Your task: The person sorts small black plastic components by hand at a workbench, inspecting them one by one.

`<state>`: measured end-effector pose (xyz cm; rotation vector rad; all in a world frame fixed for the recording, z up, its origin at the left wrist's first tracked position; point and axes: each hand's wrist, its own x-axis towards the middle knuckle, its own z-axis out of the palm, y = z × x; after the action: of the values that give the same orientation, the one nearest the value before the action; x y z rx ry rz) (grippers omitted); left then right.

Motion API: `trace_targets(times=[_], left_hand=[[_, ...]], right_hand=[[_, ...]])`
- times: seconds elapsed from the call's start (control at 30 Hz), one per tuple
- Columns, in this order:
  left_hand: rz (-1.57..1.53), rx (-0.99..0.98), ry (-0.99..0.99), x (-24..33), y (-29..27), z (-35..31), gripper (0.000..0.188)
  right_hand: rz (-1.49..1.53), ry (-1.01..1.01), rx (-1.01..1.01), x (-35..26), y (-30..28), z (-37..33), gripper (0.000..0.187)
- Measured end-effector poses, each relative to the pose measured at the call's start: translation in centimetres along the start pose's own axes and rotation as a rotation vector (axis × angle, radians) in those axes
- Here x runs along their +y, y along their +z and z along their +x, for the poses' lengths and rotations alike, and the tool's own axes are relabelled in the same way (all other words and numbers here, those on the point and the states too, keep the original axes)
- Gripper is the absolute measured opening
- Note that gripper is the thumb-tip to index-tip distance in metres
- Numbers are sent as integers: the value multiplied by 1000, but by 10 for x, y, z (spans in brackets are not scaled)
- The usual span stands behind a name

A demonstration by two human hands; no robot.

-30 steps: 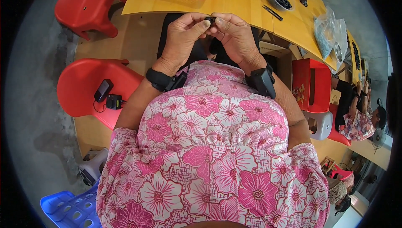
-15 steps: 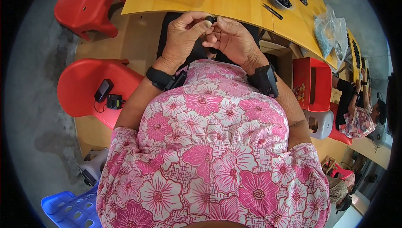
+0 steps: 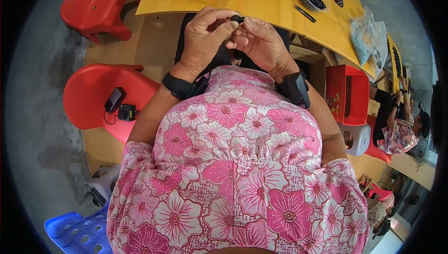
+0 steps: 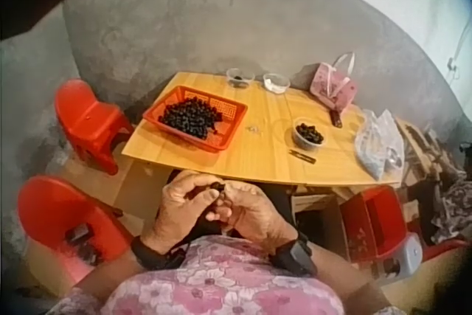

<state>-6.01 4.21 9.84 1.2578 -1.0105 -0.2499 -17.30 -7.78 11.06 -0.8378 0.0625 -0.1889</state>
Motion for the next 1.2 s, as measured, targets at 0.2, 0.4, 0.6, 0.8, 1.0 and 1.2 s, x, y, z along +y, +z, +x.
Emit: trace_targets(times=[0.2,0.4,0.6,0.8,1.0,1.2], left_hand=[[45,-13,40,3,-2,1,17],[175,-35,162,7,-5,3,17],[176,-13,94,6,-3,2,17],[176,0,113,-2,0,3,18],[167,-10,71,-1,2,4,17],[176,-1,71,1,5,4,15]], right_hand=[[-110,-4,23,-4,2,0,25],[-317,-35,97,-6,5,-2,25],[-208,29,6,-8,-3,-2,25],[-129,76,-32,-7,-12,-3,26],[-107,33,59,-4,-7,-2,25],[-181,51,104,-8,-3,-3,24]])
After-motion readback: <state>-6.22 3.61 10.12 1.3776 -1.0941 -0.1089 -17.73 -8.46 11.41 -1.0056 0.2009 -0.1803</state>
